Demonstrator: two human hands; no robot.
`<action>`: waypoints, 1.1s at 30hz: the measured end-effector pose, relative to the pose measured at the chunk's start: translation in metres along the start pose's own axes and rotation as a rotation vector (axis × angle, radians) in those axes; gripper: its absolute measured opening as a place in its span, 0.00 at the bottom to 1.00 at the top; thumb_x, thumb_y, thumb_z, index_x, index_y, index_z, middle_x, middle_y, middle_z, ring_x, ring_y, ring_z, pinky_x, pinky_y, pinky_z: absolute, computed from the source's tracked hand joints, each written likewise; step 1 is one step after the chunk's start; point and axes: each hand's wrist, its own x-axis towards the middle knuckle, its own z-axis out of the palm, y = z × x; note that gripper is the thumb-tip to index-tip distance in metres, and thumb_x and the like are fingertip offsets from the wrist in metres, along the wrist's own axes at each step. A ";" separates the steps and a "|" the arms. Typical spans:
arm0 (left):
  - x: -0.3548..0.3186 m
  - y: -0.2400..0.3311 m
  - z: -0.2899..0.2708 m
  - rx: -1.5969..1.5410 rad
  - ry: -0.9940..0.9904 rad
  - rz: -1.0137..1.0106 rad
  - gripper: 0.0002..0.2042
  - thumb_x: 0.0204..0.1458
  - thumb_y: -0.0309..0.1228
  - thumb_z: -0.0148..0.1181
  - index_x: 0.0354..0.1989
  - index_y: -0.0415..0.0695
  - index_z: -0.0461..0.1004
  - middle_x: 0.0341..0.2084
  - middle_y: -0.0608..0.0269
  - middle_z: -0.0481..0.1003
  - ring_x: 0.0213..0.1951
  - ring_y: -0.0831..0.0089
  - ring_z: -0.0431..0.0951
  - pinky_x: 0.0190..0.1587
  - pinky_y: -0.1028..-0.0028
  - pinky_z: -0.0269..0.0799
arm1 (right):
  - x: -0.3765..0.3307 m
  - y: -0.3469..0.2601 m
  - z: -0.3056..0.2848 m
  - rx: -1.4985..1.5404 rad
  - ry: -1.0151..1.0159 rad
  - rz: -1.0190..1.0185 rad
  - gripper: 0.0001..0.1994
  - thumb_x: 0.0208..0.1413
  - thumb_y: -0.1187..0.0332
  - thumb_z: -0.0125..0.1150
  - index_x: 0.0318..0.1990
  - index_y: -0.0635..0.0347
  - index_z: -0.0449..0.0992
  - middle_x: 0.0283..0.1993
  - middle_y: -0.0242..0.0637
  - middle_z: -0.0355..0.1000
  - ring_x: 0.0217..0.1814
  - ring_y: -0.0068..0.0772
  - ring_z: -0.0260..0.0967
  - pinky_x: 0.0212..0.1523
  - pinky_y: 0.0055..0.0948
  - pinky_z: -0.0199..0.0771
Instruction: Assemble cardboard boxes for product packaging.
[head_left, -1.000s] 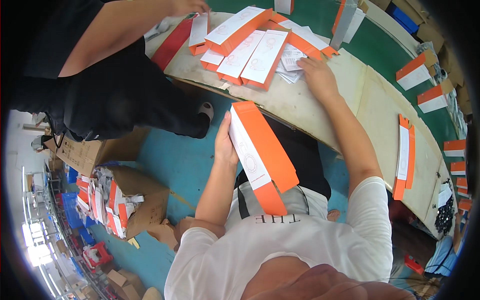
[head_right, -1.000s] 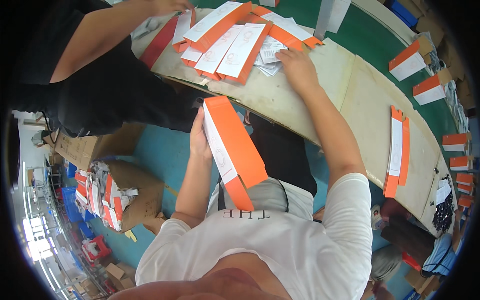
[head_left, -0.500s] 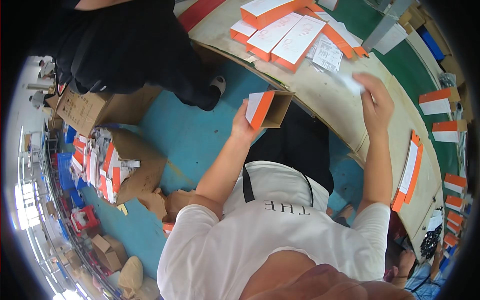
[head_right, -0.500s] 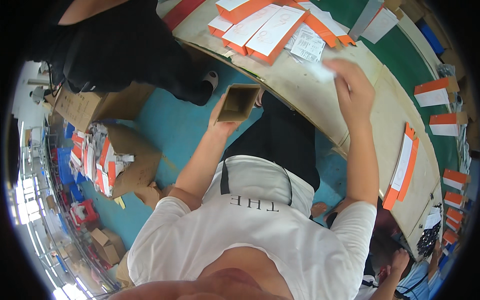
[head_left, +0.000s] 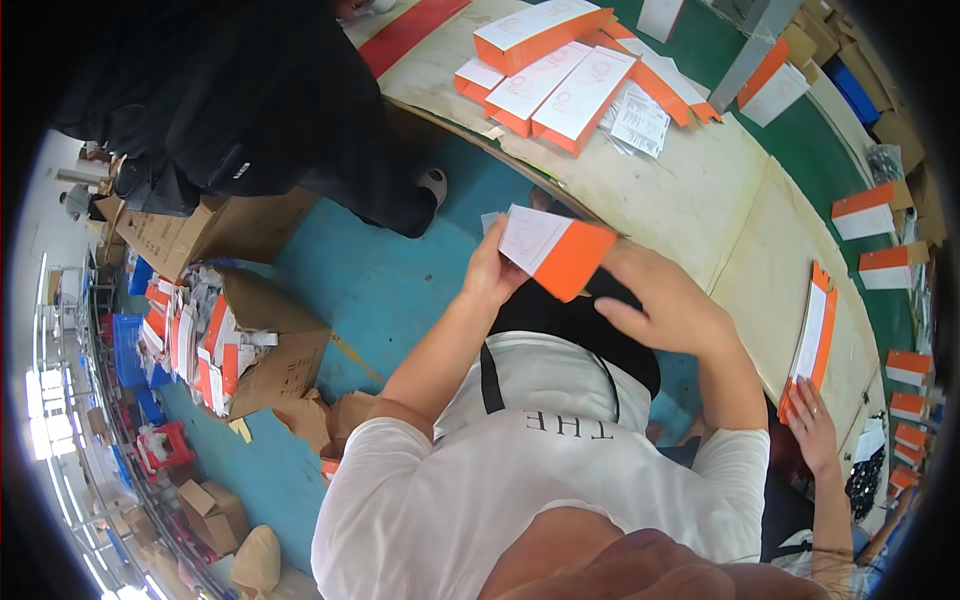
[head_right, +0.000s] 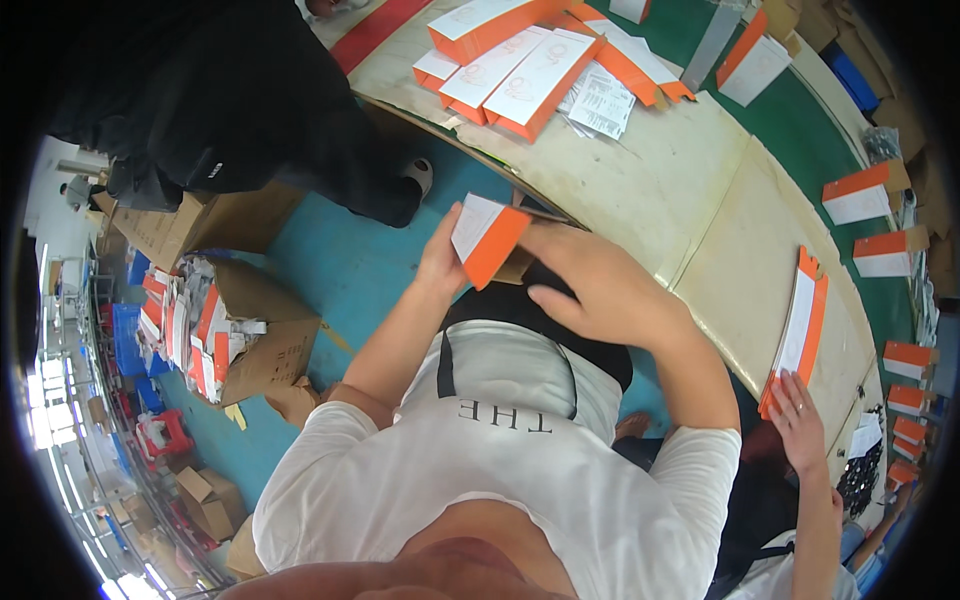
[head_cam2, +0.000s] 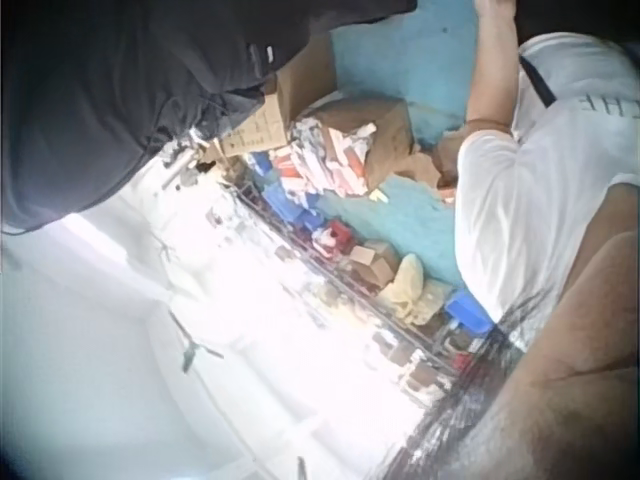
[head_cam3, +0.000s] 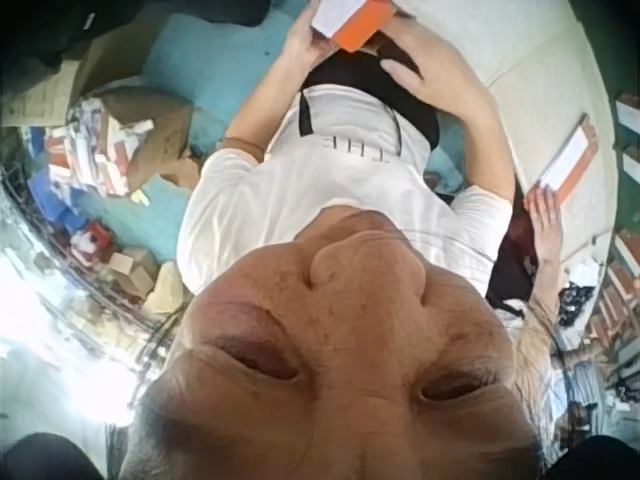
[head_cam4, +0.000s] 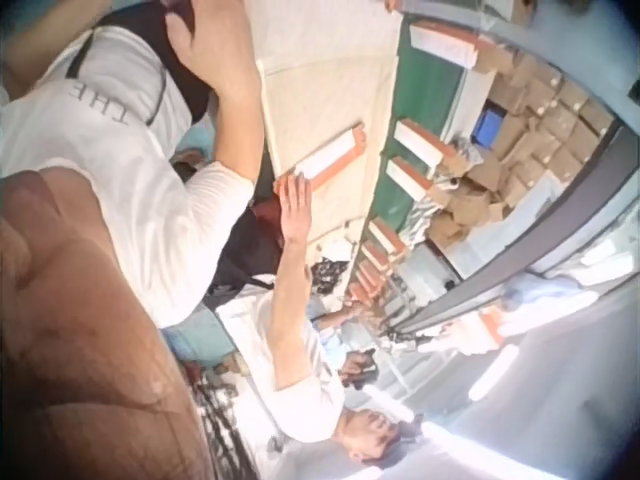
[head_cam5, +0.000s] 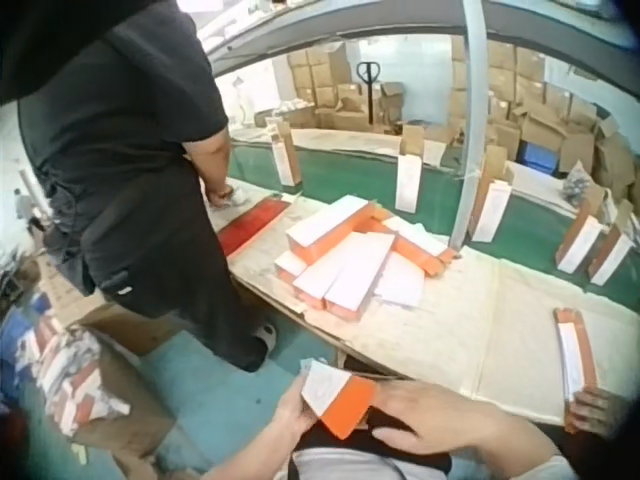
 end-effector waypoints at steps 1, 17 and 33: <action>-0.007 0.004 -0.004 -0.003 0.004 0.018 0.24 0.57 0.48 0.42 0.55 0.43 0.59 0.51 0.55 0.66 0.50 0.63 0.70 0.48 0.60 0.69 | 0.003 -0.002 -0.001 -0.050 -0.015 -0.044 0.21 0.42 0.75 0.57 0.48 0.59 0.68 0.44 0.42 0.69 0.48 0.42 0.66 0.51 0.37 0.65; -0.021 0.100 0.016 1.710 0.160 1.455 0.32 0.39 0.31 0.66 0.53 0.33 0.60 0.49 0.45 0.65 0.52 0.56 0.65 0.55 0.63 0.60 | -0.018 0.053 -0.008 0.085 0.458 0.157 0.27 0.48 0.67 0.60 0.58 0.54 0.61 0.60 0.44 0.54 0.62 0.40 0.54 0.59 0.38 0.58; 0.129 0.207 0.067 1.583 0.634 1.734 0.24 0.47 0.39 0.59 0.46 0.32 0.68 0.45 0.42 0.68 0.48 0.52 0.67 0.52 0.62 0.60 | -0.293 0.084 -0.053 -0.936 0.406 1.412 0.16 0.54 0.66 0.47 0.48 0.63 0.67 0.47 0.45 0.70 0.43 0.45 0.70 0.42 0.38 0.70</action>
